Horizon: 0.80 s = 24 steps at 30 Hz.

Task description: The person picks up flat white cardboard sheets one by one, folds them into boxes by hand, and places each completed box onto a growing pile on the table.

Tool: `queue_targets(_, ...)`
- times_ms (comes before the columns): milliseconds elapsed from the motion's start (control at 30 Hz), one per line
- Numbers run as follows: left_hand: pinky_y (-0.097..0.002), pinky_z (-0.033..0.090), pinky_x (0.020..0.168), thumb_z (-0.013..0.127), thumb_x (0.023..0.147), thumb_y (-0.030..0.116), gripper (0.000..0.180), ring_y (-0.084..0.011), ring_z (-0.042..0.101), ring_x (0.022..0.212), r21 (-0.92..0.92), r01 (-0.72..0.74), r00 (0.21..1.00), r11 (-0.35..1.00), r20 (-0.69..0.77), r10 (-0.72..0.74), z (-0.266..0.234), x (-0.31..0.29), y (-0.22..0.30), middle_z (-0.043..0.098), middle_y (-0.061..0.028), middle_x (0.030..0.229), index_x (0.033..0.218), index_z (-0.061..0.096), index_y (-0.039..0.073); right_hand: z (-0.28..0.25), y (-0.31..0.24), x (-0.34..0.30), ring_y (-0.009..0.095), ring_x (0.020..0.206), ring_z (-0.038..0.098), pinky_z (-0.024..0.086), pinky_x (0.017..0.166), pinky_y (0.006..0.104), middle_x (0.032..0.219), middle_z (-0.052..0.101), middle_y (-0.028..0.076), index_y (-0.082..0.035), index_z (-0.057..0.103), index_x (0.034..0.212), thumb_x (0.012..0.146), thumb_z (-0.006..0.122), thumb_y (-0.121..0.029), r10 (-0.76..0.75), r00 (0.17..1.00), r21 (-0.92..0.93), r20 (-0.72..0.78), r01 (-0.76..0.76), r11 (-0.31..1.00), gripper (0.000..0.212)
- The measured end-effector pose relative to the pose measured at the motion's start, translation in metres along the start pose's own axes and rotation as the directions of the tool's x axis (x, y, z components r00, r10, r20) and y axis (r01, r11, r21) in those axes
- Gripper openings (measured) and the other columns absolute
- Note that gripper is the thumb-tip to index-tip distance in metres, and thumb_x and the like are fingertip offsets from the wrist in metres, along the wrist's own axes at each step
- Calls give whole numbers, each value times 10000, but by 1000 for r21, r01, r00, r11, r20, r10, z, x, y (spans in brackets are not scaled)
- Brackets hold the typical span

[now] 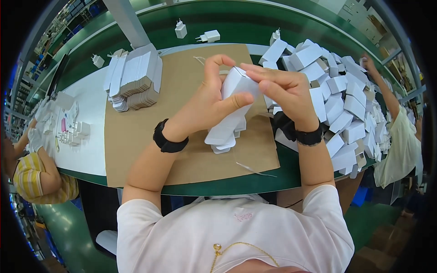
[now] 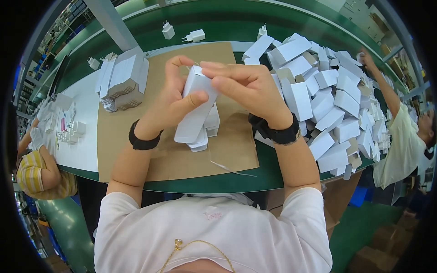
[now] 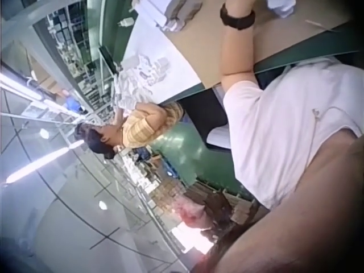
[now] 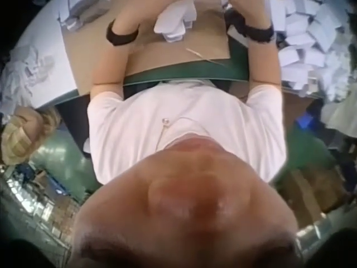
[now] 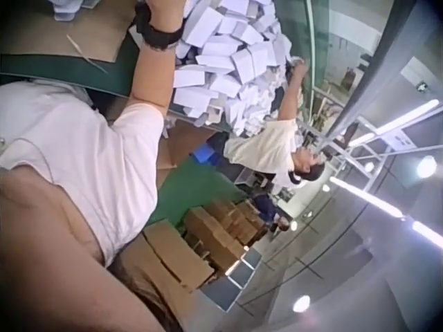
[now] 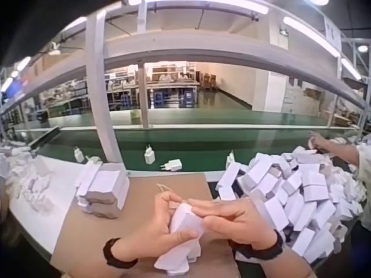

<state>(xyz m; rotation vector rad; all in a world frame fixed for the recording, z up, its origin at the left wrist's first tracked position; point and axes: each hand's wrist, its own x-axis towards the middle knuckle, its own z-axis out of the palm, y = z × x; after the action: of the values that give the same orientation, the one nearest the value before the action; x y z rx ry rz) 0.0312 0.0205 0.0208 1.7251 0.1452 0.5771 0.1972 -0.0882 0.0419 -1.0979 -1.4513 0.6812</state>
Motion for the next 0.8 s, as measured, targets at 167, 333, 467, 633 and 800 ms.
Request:
queue_targets(167, -261, 461, 657, 601, 855, 314, 640, -144, 556, 784, -55, -32, 999, 998, -37, 30, 7, 1, 0, 558, -125, 921, 1236, 160, 49, 0, 0, -3, 166, 986, 579, 454, 818, 254, 1127, 602, 125, -13, 623, 1075, 754, 663, -26, -78, 996, -271, -50, 62, 961, 323)
queue_targets(333, -318, 470, 711, 586, 831, 420, 696, -268, 580, 872, 742, 92, 949, 665, -267, 167, -25, -2, -18, 569, -197, 984, 1279, 283, -19, -55, -28, -10, 142, 801, 588, 472, 712, 241, 1020, 641, 82, -62, 665, 970, 702, 670, 7, -657, 659, -833, -366, 83, 547, 277)
queue_targets(467, -364, 466, 799, 683, 726, 376, 727, -347, 588, 938, 752, 498, 855, 432, -342, -391, -18, 8, -14, 578, -278, 1018, 1232, 415, -71, -86, -48, -21, 391, 1115, 435, 335, 966, 422, 1183, 507, 237, -14, 635, 922, 604, 614, 35, -733, 530, -885, -426, -414, 215, 322)
queue_targets(633, -351, 477, 716, 704, 701, 283, 679, -309, 615, 823, 760, 472, 867, 446, -310, -389, -33, 4, -25, 608, -231, 954, 1221, 433, -59, -67, -24, -11, 224, 880, 620, 484, 731, 279, 1009, 647, 115, -92, 680, 928, 712, 685, -78, -661, 705, -919, -256, 34, 392, 216)
queue_targets(800, -367, 473, 696, 734, 682, 243, 488, -325, 613, 801, 771, 444, 896, 457, -366, -252, -28, 3, -2, 613, -238, 858, 1000, 528, -66, -33, -8, -6, 238, 825, 622, 488, 699, 287, 960, 651, 129, -89, 660, 973, 751, 654, -135, -385, 908, -781, -165, 118, 613, 227)
